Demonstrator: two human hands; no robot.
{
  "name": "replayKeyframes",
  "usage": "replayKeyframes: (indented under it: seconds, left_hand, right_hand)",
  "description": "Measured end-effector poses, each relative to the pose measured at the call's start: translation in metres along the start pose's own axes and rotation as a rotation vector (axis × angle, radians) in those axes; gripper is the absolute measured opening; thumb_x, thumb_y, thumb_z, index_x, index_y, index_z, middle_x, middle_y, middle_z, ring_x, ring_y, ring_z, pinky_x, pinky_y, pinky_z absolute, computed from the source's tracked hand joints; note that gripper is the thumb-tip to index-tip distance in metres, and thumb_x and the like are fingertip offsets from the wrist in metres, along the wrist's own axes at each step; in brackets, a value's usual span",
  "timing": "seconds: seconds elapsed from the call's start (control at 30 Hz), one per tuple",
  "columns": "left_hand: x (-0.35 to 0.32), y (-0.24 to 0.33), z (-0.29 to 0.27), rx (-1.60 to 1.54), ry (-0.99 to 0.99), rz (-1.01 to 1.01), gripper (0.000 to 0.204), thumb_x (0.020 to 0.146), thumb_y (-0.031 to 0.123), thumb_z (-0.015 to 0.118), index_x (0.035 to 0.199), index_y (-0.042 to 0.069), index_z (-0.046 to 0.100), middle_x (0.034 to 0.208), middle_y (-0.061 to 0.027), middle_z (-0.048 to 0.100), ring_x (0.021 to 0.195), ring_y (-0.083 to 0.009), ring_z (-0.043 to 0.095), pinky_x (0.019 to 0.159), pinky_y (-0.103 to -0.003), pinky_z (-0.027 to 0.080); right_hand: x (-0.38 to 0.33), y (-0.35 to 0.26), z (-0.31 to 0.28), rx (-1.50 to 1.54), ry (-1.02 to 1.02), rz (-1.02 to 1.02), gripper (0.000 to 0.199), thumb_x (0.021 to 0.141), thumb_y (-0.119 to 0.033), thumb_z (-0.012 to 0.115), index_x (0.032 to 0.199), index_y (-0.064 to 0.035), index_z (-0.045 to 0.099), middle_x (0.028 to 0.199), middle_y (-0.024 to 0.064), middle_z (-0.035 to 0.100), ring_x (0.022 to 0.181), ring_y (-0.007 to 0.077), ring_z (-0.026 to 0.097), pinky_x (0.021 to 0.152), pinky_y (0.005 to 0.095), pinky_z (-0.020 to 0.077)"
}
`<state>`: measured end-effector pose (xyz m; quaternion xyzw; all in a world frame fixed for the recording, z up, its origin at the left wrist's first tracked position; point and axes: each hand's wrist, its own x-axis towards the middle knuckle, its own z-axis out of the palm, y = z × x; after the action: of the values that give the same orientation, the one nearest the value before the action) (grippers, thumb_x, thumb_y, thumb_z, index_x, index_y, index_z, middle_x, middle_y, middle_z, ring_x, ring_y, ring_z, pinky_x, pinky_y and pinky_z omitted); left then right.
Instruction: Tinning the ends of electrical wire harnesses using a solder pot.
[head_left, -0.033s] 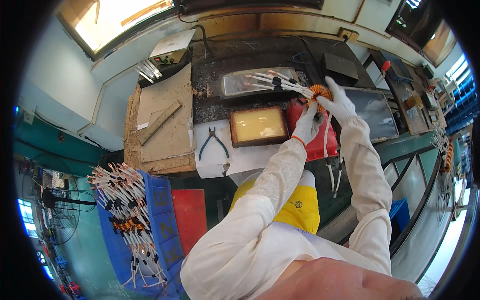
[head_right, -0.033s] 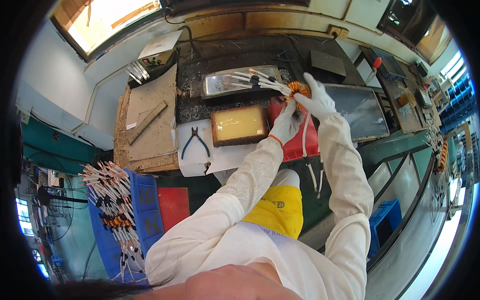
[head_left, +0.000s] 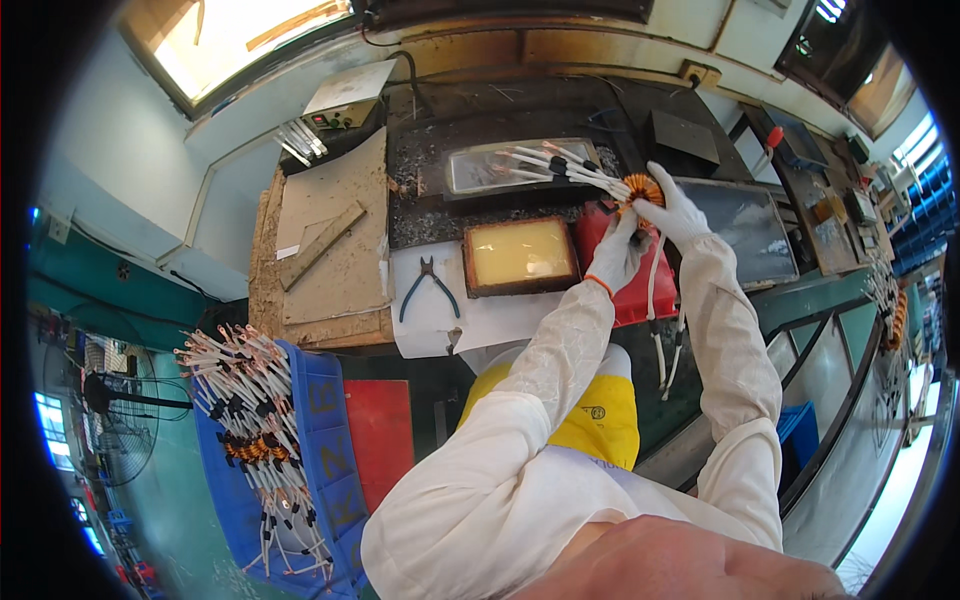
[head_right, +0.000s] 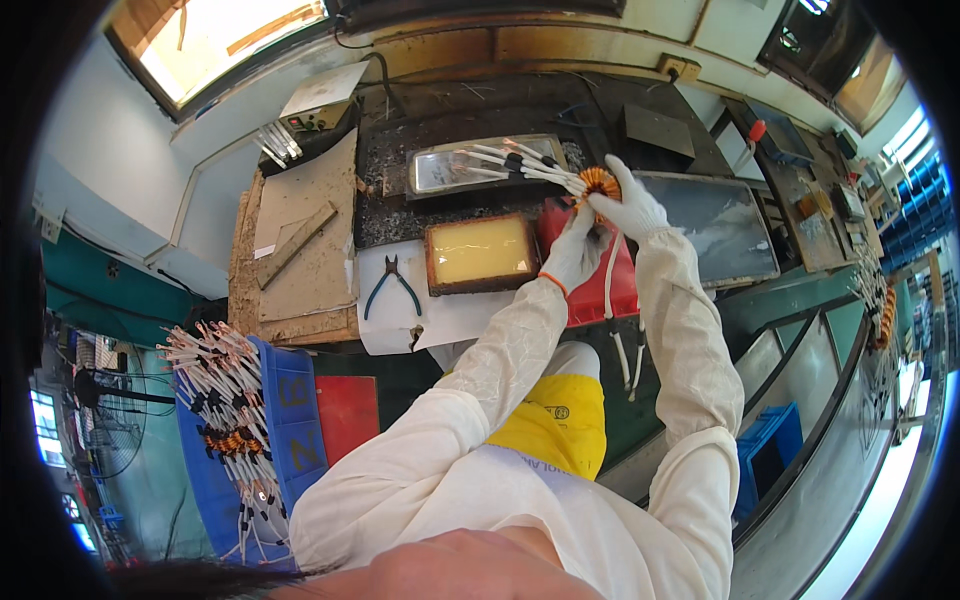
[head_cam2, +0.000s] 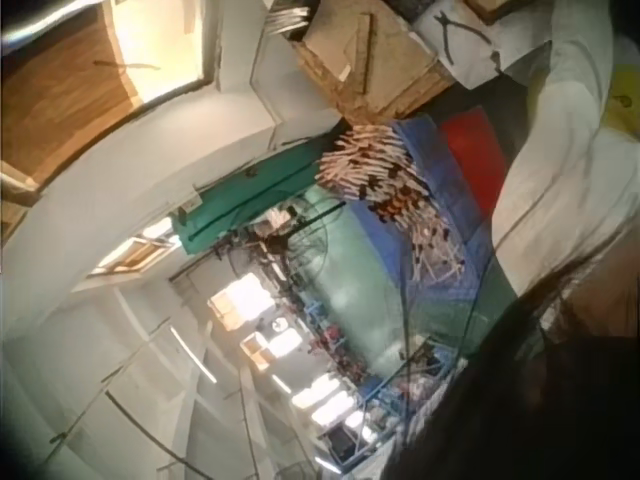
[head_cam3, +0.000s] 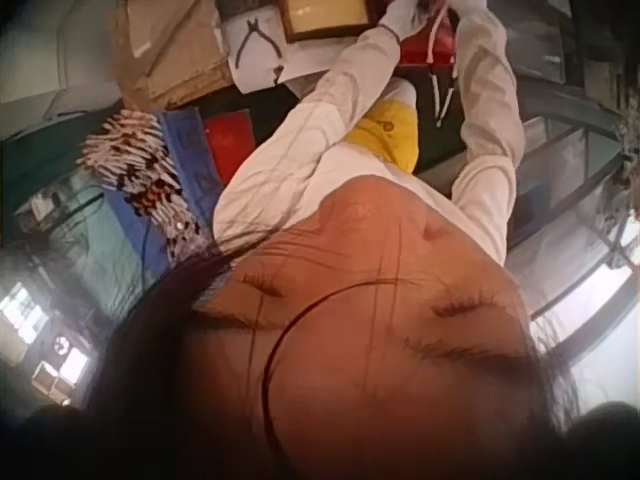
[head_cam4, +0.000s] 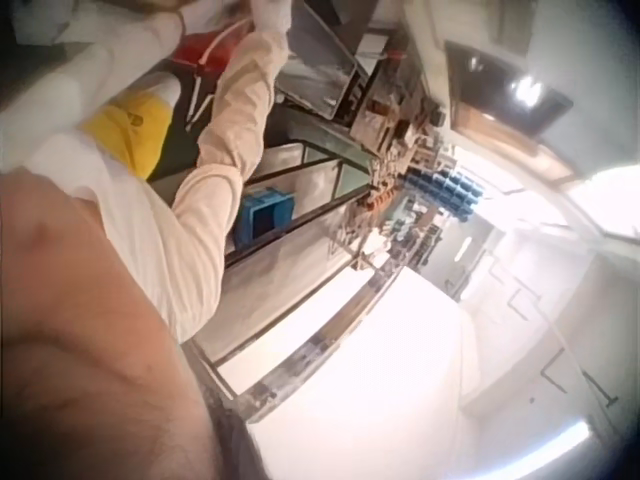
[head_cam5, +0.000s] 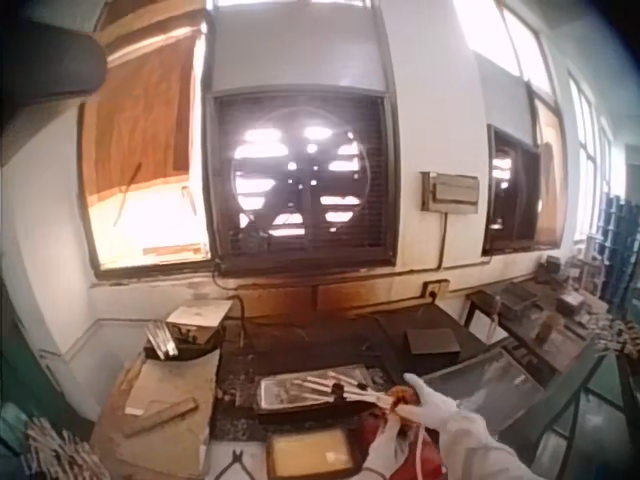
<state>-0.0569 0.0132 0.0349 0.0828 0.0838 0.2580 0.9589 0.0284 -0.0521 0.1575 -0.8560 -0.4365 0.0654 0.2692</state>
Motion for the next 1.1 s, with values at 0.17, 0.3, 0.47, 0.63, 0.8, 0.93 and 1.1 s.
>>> replayKeyframes:
  seconds: [0.17, 0.3, 0.47, 0.63, 0.8, 0.93, 1.1]
  left_hand:
    - [0.008, 0.003, -0.013, -0.05, -0.158, -0.04, 0.024, 0.103, 0.028, 0.051, 0.118, 0.012, 0.058, 0.099, -0.0018, 0.064, 0.082, -0.0139, 0.063, 0.075, -0.027, 0.057]
    - [0.009, 0.007, -0.015, -0.101, -0.176, -0.065, 0.027, 0.102, 0.029, 0.051, 0.12, 0.011, 0.058, 0.105, -0.0025, 0.064, 0.092, -0.0139, 0.063, 0.084, -0.028, 0.056]
    - [0.009, 0.005, -0.012, -0.111, -0.166, -0.062, 0.027, 0.102, 0.032, 0.051, 0.119, 0.012, 0.059, 0.101, -0.0008, 0.063, 0.086, -0.0136, 0.061, 0.08, -0.027, 0.054]
    - [0.01, 0.007, -0.013, -0.132, -0.144, -0.073, 0.031, 0.101, 0.036, 0.052, 0.119, 0.013, 0.059, 0.095, -0.0001, 0.063, 0.08, -0.0135, 0.058, 0.074, -0.026, 0.052]
    - [0.007, 0.009, -0.009, -0.097, -0.163, -0.094, 0.036, 0.1, 0.041, 0.052, 0.121, 0.012, 0.058, 0.094, -0.0004, 0.063, 0.082, -0.0136, 0.06, 0.073, -0.027, 0.053]
    - [0.005, 0.007, -0.004, -0.106, -0.122, -0.126, 0.031, 0.1, 0.034, 0.055, 0.122, 0.013, 0.059, 0.097, 0.0016, 0.063, 0.083, -0.0111, 0.058, 0.074, -0.024, 0.054]
    - [0.011, 0.009, -0.015, -0.094, -0.178, -0.107, 0.043, 0.1, 0.043, 0.051, 0.13, 0.013, 0.053, 0.12, -0.0046, 0.063, 0.105, -0.021, 0.063, 0.089, -0.035, 0.055]
  right_hand:
    - [0.007, 0.002, 0.025, 0.081, 0.094, -0.094, 0.063, 0.086, -0.037, 0.062, 0.144, -0.0281, 0.04, 0.117, 0.024, 0.062, 0.109, 0.0441, 0.06, 0.092, 0.0463, 0.0486]
    - [0.004, -0.021, 0.024, -0.032, 0.078, 0.021, 0.058, 0.089, -0.032, 0.059, 0.143, -0.0295, 0.041, 0.115, 0.024, 0.063, 0.108, 0.043, 0.061, 0.091, 0.0459, 0.0489]
    - [0.007, -0.029, 0.023, -0.133, 0.081, 0.047, 0.054, 0.09, -0.034, 0.056, 0.142, -0.0311, 0.041, 0.11, 0.024, 0.064, 0.101, 0.0442, 0.063, 0.087, 0.0501, 0.0499]
    - [0.009, -0.036, 0.025, -0.173, 0.069, 0.071, 0.053, 0.09, -0.034, 0.056, 0.141, -0.0316, 0.042, 0.11, 0.0236, 0.064, 0.099, 0.0438, 0.064, 0.085, 0.0504, 0.0506]
    - [0.01, -0.036, 0.026, -0.196, 0.077, 0.103, 0.053, 0.09, -0.034, 0.056, 0.141, -0.0316, 0.042, 0.11, 0.0236, 0.065, 0.099, 0.0432, 0.064, 0.084, 0.0501, 0.0513]
    - [0.012, -0.034, 0.025, -0.235, 0.07, 0.121, 0.053, 0.089, -0.035, 0.057, 0.14, -0.0311, 0.043, 0.108, 0.0236, 0.065, 0.097, 0.0431, 0.064, 0.084, 0.05, 0.0517]
    - [0.016, -0.039, 0.029, -0.261, 0.06, 0.1, 0.054, 0.089, -0.036, 0.057, 0.141, -0.0312, 0.042, 0.105, 0.024, 0.065, 0.095, 0.0432, 0.065, 0.082, 0.0506, 0.0522]
